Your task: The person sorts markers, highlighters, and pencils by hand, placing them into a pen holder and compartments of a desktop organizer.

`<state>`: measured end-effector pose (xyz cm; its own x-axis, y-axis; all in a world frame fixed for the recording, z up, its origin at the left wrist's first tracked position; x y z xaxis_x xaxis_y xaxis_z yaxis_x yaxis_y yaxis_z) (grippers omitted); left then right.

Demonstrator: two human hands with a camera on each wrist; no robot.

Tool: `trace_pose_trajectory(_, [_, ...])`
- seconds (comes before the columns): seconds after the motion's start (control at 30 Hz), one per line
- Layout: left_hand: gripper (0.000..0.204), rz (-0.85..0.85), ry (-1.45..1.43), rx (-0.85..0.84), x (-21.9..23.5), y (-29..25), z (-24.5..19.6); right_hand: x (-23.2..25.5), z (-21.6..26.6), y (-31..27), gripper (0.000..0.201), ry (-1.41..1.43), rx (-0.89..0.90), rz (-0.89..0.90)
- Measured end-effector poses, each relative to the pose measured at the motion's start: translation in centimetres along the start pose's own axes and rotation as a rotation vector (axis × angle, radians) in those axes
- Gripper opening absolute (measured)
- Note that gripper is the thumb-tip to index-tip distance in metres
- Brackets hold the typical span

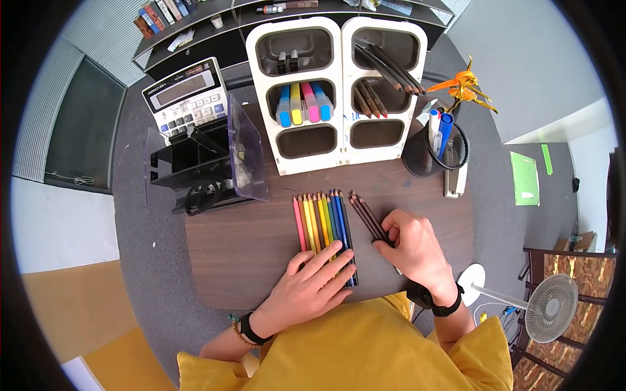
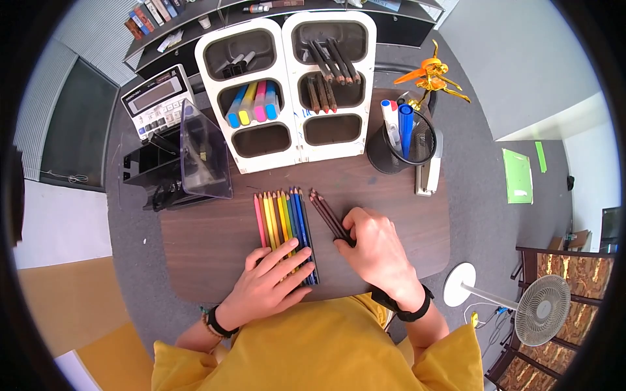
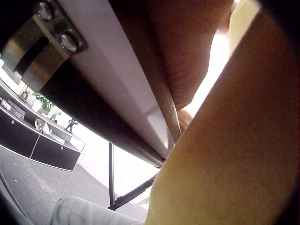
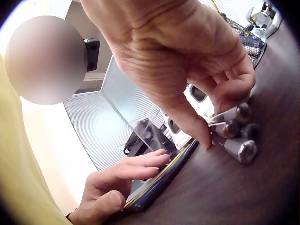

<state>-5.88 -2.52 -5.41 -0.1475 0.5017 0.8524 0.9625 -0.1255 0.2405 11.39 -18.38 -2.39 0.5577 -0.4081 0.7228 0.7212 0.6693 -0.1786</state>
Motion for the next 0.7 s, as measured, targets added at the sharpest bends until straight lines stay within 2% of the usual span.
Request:
trace_pose_trajectory(0.2, [0.041,-0.007,-0.007,0.005,-0.09,-0.02,0.04,-0.35,-0.05,-0.20,0.025,-0.050,0.051,-0.010])
trace_pose_trajectory(0.27, [0.040,-0.006,-0.007,0.008,-0.08,-0.02,0.04,-0.51,-0.10,-0.27,0.026,-0.102,0.117,-0.083])
trace_pose_trajectory(0.7, [0.038,-0.023,-0.009,0.004,-0.04,0.02,0.06,-0.53,0.12,-0.22,0.028,-0.073,0.085,-0.080])
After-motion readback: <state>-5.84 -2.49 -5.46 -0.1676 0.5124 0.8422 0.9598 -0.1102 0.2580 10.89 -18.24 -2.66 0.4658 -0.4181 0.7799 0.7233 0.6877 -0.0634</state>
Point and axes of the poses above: each hand's wrist, its own y-axis towards the middle knuckle, its own x-axis out of the back of the hand, z = x × y, the point moved 3 cm from there along y, towards the middle knuckle, and after that the axes turned 4 degrees about x, right-handed, at the moved point
